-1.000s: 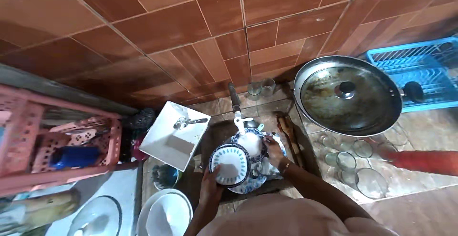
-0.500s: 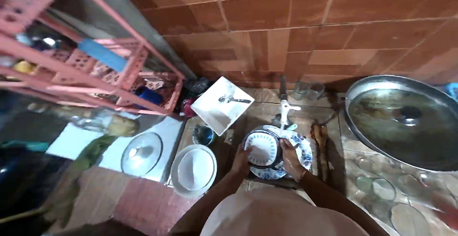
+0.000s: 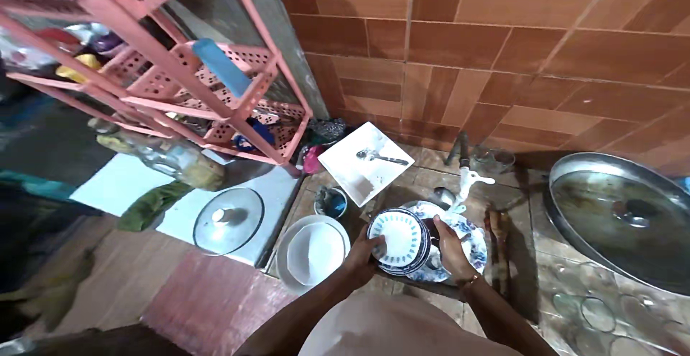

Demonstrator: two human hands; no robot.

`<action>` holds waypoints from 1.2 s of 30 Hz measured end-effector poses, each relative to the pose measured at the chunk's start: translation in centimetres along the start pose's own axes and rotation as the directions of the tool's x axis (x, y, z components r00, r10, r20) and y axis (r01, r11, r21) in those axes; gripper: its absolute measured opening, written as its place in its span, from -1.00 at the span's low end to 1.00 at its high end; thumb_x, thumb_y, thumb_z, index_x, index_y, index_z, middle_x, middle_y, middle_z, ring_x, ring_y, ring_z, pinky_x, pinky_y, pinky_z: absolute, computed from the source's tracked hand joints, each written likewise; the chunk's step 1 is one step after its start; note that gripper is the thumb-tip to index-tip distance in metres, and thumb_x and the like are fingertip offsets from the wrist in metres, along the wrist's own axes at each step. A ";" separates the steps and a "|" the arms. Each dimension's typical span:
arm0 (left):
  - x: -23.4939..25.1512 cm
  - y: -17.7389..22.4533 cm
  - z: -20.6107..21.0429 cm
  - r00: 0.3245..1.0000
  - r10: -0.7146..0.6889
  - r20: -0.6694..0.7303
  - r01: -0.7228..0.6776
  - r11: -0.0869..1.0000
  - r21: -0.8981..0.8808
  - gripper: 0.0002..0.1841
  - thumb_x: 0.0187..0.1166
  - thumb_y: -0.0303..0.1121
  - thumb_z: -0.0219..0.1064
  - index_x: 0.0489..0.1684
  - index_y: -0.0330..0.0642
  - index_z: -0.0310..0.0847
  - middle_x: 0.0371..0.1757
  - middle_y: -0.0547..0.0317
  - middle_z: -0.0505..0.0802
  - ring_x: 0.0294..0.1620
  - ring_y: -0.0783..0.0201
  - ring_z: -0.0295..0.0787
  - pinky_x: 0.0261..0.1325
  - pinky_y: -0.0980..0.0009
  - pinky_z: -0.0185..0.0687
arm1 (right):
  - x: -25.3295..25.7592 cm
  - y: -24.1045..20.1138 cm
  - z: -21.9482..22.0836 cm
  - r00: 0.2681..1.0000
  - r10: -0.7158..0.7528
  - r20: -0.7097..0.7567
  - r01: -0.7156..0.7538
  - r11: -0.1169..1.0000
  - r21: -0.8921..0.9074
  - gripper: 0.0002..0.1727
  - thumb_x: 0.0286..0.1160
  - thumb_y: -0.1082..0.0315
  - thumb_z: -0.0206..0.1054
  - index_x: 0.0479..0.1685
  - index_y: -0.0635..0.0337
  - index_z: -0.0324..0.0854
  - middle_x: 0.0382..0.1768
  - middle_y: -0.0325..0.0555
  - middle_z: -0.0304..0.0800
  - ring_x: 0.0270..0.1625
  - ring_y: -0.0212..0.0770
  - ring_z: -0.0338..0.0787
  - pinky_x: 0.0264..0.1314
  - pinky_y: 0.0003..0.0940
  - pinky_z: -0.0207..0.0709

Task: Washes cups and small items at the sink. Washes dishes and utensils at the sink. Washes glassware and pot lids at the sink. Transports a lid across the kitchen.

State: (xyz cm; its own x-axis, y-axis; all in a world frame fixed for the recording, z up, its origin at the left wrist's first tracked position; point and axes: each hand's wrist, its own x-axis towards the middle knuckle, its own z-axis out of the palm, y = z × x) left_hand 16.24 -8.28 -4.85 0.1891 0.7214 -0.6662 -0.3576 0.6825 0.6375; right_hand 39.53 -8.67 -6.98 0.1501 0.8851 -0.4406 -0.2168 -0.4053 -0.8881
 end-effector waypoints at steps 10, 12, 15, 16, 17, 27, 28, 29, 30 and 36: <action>-4.1 8.3 -10.6 0.956 0.213 -0.200 -0.227 0.973 -0.048 -0.40 0.67 -0.54 0.19 0.71 -0.11 0.12 0.02 -0.09 0.79 -0.14 0.13 0.84 -0.09 0.15 0.82 | 9.8 -1.9 13.4 0.976 0.212 -0.056 -0.214 0.976 -0.033 -0.28 0.75 -0.14 0.18 0.67 0.21 0.33 0.37 0.26 0.65 0.24 0.12 0.76 0.19 0.09 0.70; -3.9 10.4 -13.4 0.930 0.260 -0.258 -0.271 0.962 -0.007 -0.33 0.68 -0.52 0.20 0.79 -0.05 0.03 0.16 -0.11 0.75 -0.05 0.12 0.83 -0.03 0.13 0.81 | 11.3 -2.2 16.0 0.955 0.272 -0.119 -0.269 0.962 0.037 -0.27 0.70 -0.15 0.24 0.64 0.19 0.32 0.28 0.27 0.65 0.12 0.12 0.79 0.01 0.05 0.74; -3.2 13.3 -17.0 0.876 0.358 -0.324 -0.349 0.933 0.089 -0.36 0.66 -0.51 0.22 0.75 -0.10 0.07 0.21 -0.13 0.73 -0.02 0.11 0.83 -0.05 0.14 0.83 | 12.9 -1.7 17.9 0.934 0.280 -0.223 -0.279 0.960 0.036 -0.35 0.73 0.06 0.28 0.62 0.33 0.33 0.49 0.33 0.51 0.46 0.19 0.61 0.39 0.19 0.59; -2.8 14.0 -18.2 0.856 0.395 -0.334 -0.381 0.918 0.109 -0.35 0.65 -0.54 0.22 0.74 -0.12 0.07 0.25 -0.15 0.71 0.01 0.10 0.83 -0.04 0.13 0.83 | 13.0 -1.4 18.2 0.927 0.262 -0.267 -0.267 0.964 0.017 -0.42 0.72 0.16 0.30 0.57 0.37 0.38 0.47 0.33 0.53 0.48 0.18 0.59 0.44 0.18 0.55; -2.1 14.7 -19.5 0.837 0.423 -0.347 -0.410 0.905 0.116 -0.34 0.65 -0.56 0.22 0.75 -0.13 0.05 0.31 -0.17 0.69 0.05 0.08 0.83 -0.02 0.11 0.84 | 12.9 -1.4 18.4 0.919 0.247 -0.308 -0.259 0.966 0.002 -0.48 0.69 0.24 0.31 0.50 0.39 0.43 0.43 0.33 0.55 0.46 0.16 0.60 0.43 0.17 0.54; 5.6 15.7 -28.6 0.785 0.468 -0.406 -0.452 0.881 0.141 -0.25 0.57 -0.64 0.23 0.80 -0.13 -0.01 0.49 -0.24 0.57 0.26 0.02 0.73 0.15 0.05 0.78 | 5.5 -1.1 13.3 0.883 0.279 -0.378 -0.205 0.953 0.224 -0.58 0.66 0.42 0.21 0.45 0.32 0.41 0.14 0.26 0.69 0.01 0.06 0.79 -0.06 0.03 0.73; 5.7 15.3 -28.6 0.794 0.455 -0.403 -0.430 0.889 0.157 -0.24 0.58 -0.63 0.23 0.80 -0.13 -0.02 0.50 -0.23 0.56 0.28 0.03 0.72 0.17 0.06 0.77 | 4.2 -1.3 12.5 0.875 0.290 -0.388 -0.212 0.949 0.232 -0.59 0.66 0.40 0.22 0.44 0.31 0.42 0.13 0.25 0.70 -0.01 0.05 0.80 -0.08 0.01 0.74; 5.6 15.0 -28.4 0.805 0.442 -0.396 -0.407 0.897 0.173 -0.24 0.58 -0.63 0.23 0.81 -0.13 -0.03 0.53 -0.22 0.55 0.31 0.04 0.70 0.21 0.06 0.75 | 3.0 -1.5 11.6 0.867 0.298 -0.399 -0.215 0.946 0.241 -0.59 0.65 0.39 0.23 0.43 0.30 0.43 0.12 0.24 0.69 -0.01 0.05 0.79 -0.08 0.00 0.74; 5.4 14.8 -28.0 0.815 0.425 -0.393 -0.384 0.905 0.182 -0.24 0.58 -0.62 0.23 0.82 -0.13 -0.03 0.54 -0.22 0.53 0.32 0.05 0.69 0.22 0.07 0.73 | 1.7 -1.5 10.9 0.860 0.301 -0.412 -0.214 0.946 0.245 -0.60 0.64 0.39 0.25 0.40 0.31 0.44 0.11 0.23 0.69 -0.02 0.03 0.79 -0.08 -0.02 0.74; 5.9 13.9 -26.5 0.836 0.393 -0.382 -0.291 0.909 0.299 -0.31 0.61 -0.53 0.28 0.71 -0.19 -0.02 0.26 -0.24 0.67 0.02 0.08 0.78 -0.01 0.09 0.79 | -5.0 -0.6 7.2 0.803 0.316 -0.506 -0.259 0.949 0.181 -0.68 0.63 0.38 0.30 0.26 0.34 0.53 -0.09 0.11 0.75 -0.19 -0.12 0.80 -0.19 -0.17 0.74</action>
State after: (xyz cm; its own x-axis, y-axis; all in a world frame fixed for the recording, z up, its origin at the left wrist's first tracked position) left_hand -11.89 2.30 -10.16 -0.3316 0.8269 -0.4542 -0.1061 0.4457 0.8889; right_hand 31.92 -11.19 -3.29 0.5398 0.4671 -0.7003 -0.4189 -0.5725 -0.7048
